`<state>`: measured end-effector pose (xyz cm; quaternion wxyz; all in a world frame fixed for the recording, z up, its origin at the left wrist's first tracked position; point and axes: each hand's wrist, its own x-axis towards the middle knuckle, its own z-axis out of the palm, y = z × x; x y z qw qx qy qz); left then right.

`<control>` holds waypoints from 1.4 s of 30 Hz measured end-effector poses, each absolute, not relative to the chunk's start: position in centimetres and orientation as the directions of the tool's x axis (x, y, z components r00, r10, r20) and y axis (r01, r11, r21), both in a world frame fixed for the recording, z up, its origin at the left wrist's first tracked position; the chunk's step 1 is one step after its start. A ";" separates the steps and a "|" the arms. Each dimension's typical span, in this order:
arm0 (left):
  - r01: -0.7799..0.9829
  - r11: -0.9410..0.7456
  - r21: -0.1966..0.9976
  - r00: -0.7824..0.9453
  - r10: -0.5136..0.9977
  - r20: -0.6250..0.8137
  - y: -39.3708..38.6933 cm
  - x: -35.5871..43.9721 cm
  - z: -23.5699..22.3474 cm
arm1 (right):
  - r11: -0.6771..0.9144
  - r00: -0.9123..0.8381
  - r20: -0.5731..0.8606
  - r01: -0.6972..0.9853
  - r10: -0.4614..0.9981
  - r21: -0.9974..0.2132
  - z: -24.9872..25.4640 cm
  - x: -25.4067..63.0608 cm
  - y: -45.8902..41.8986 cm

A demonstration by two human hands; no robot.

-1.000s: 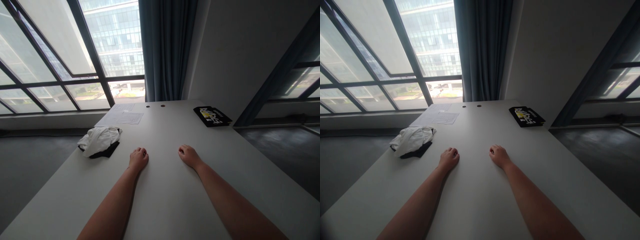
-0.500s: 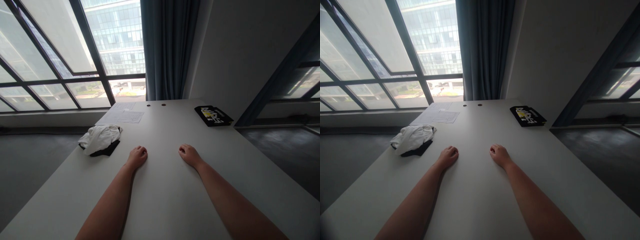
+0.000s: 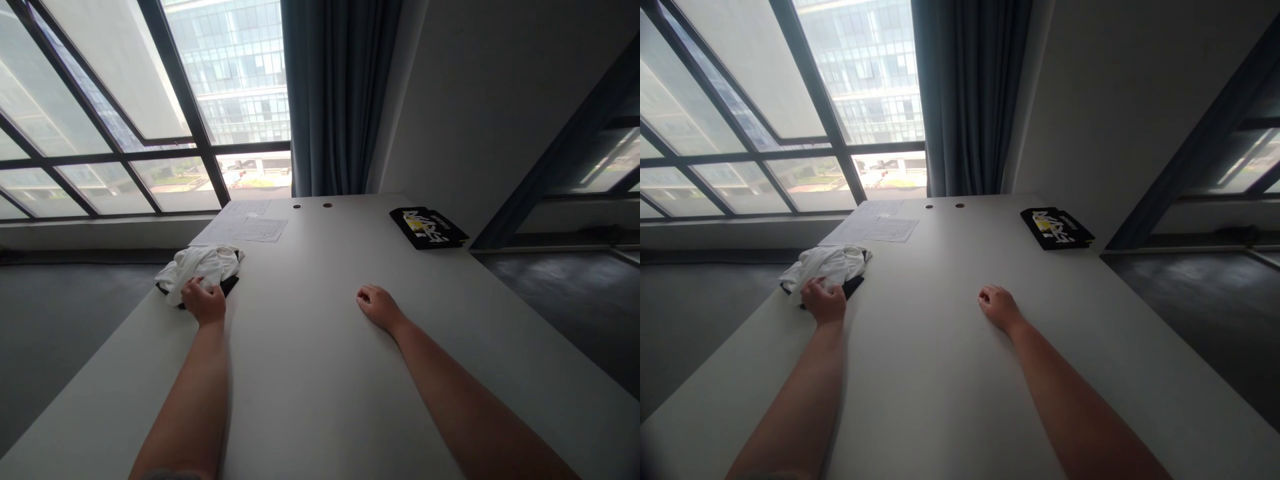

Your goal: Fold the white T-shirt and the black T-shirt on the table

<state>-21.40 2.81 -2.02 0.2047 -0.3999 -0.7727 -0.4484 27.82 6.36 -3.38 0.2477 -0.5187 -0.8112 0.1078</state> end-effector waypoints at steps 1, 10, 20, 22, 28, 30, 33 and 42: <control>0.777 0.321 0.542 -0.630 0.393 0.670 2.7 -22.0 -2.1 | 0.439 -0.339 0.290 0.788 0.895 -0.433 -3.4 27.8 6.4; 0.514 0.544 0.663 -0.857 0.287 0.428 3.4 -24.8 -3.5 | 0.437 -0.340 0.286 0.791 0.896 -0.428 -3.1 27.7 6.2; 0.478 0.579 0.661 -0.875 0.248 0.416 2.7 -23.7 -2.2 | 0.430 -0.332 0.283 0.788 0.900 -0.441 -2.9 27.7 6.1; 0.470 0.555 0.686 -0.881 0.237 0.410 2.7 -23.7 -2.1 | 0.427 -0.327 0.285 0.788 0.901 -0.444 -2.8 27.6 6.1; 0.645 0.372 0.667 -0.763 0.342 0.548 2.6 -23.4 -1.8 | 0.425 -0.332 0.274 0.786 0.903 -0.448 -2.9 27.6 6.2; 0.727 0.315 0.610 -0.686 0.388 0.616 2.5 -22.7 -1.4 | 0.424 -0.331 0.274 0.788 0.903 -0.446 -3.0 27.6 6.2; 0.816 0.232 0.529 -0.570 0.479 0.668 2.2 -21.0 -0.7 | 0.424 -0.331 0.273 0.788 0.903 -0.446 -3.0 27.7 6.2; 0.948 -0.133 0.290 -0.103 0.733 0.673 1.9 -15.1 0.5 | 0.423 -0.335 0.265 0.793 0.904 -0.438 -2.9 27.7 6.2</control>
